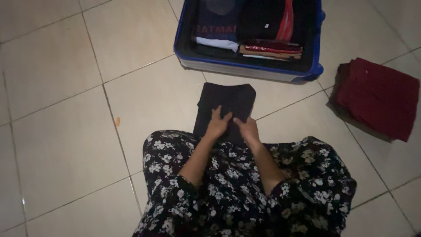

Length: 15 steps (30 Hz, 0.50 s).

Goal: The person folds clothes by hand and places them one at a time into an open suitcase.

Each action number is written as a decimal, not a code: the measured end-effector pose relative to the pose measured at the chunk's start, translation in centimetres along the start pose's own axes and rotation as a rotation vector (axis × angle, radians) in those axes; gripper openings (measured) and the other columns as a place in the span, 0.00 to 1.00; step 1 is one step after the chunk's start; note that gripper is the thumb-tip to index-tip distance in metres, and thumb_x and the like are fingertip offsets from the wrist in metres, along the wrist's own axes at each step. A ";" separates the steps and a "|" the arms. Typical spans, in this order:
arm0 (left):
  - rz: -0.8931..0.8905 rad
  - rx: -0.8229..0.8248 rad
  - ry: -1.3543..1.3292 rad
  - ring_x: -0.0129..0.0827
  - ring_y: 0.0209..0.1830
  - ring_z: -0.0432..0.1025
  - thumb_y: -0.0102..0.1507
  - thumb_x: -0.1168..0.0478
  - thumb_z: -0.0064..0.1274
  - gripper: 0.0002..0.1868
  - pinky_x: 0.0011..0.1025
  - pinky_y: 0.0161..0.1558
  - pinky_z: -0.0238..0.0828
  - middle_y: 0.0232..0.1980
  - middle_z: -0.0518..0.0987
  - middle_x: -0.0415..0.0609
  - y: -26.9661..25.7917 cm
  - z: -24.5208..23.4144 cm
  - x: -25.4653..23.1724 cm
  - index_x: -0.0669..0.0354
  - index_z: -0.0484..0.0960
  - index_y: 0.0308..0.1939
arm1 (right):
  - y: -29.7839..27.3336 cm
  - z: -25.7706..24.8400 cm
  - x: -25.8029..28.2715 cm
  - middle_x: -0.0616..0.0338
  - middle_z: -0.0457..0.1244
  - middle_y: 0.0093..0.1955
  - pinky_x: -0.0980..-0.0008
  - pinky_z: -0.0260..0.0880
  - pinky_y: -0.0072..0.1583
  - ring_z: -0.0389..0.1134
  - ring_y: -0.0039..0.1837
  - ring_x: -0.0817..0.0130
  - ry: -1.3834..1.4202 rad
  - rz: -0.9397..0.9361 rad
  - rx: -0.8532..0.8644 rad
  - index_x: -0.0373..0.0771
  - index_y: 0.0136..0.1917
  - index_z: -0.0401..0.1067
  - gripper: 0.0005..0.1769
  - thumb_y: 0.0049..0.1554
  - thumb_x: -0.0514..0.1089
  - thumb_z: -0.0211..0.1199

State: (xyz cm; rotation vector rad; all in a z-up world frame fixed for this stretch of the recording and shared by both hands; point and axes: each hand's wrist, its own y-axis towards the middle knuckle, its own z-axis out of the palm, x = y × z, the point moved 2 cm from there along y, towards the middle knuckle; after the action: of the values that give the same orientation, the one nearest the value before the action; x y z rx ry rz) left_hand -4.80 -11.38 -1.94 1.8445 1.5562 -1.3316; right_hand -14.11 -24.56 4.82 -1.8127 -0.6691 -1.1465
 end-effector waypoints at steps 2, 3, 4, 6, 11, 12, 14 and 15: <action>-0.079 0.090 -0.022 0.60 0.78 0.46 0.69 0.41 0.52 0.43 0.44 0.73 0.45 0.77 0.49 0.73 0.7 0.5 -0.5 0.62 0.56 0.78 | -1.0 0.2 2.5 0.44 0.72 0.57 0.61 0.71 0.62 0.74 0.58 0.54 -0.100 -0.061 0.008 0.31 0.60 0.75 0.23 0.56 0.46 0.67; -0.106 0.141 -0.336 0.53 0.78 0.52 0.70 0.39 0.47 0.42 0.42 0.75 0.48 0.77 0.56 0.66 0.8 0.6 -1.5 0.63 0.53 0.78 | -1.7 0.3 3.8 0.44 0.72 0.57 0.61 0.71 0.62 0.74 0.58 0.54 -0.102 -0.064 0.007 0.31 0.60 0.75 0.23 0.56 0.46 0.67; -0.130 0.192 -0.650 0.45 0.78 0.59 0.71 0.38 0.42 0.42 0.39 0.76 0.51 0.77 0.63 0.60 0.7 0.3 -2.8 0.63 0.51 0.78 | -2.5 0.3 5.5 0.42 0.70 0.57 0.59 0.70 0.63 0.71 0.59 0.50 -0.316 -0.222 -0.056 0.30 0.56 0.74 0.21 0.56 0.47 0.69; -0.223 0.312 -0.890 0.46 0.73 0.63 0.69 0.35 0.39 0.41 0.43 0.73 0.56 0.74 0.66 0.60 -0.8 -0.9 -5.7 0.63 0.59 0.75 | -4.1 -0.6 8.5 0.39 0.67 0.57 0.57 0.69 0.63 0.68 0.61 0.45 -0.531 -0.384 -0.127 0.28 0.53 0.74 0.20 0.56 0.47 0.72; -0.003 0.627 -1.439 0.48 0.70 0.68 0.73 0.37 0.39 0.35 0.48 0.75 0.63 0.69 0.71 0.58 -2.5 -2.5 -10.7 0.61 0.65 0.72 | -6.2 -3.5 12.1 0.45 0.68 0.62 0.46 0.61 0.71 0.67 0.67 0.52 -0.834 -1.044 -0.015 0.33 0.52 0.74 0.13 0.52 0.32 0.61; -0.064 0.712 -1.518 0.48 0.67 0.69 0.72 0.35 0.35 0.37 0.48 0.71 0.64 0.67 0.74 0.58 -2.4 -2.4 -10.3 0.62 0.67 0.70 | -6.2 -4.0 11.5 0.45 0.68 0.62 0.46 0.61 0.71 0.67 0.67 0.52 -0.842 -1.044 -0.018 0.33 0.52 0.74 0.13 0.52 0.32 0.61; -0.265 0.687 -1.491 0.46 0.62 0.71 0.68 0.31 0.27 0.41 0.47 0.64 0.67 0.62 0.78 0.56 -1.4 -2.5 -7.4 0.60 0.70 0.67 | -6.2 -4.5 9.4 0.49 0.67 0.63 0.45 0.59 0.74 0.67 0.68 0.55 -0.935 -0.993 0.051 0.36 0.57 0.75 0.14 0.60 0.31 0.57; -0.396 0.573 -1.384 0.45 0.61 0.72 0.66 0.28 0.24 0.43 0.47 0.60 0.69 0.60 0.79 0.54 -0.9 -2.8 -4.9 0.58 0.71 0.65 | -6.7 -4.7 8.3 0.49 0.67 0.63 0.45 0.59 0.74 0.67 0.68 0.55 -0.937 -0.999 0.049 0.36 0.57 0.75 0.14 0.60 0.31 0.57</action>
State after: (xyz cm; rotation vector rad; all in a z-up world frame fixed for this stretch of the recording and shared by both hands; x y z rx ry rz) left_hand -4.13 -11.64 3.76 0.3400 0.7469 -2.5522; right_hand -17.85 -25.56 15.78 -1.9463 -2.2939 -0.7278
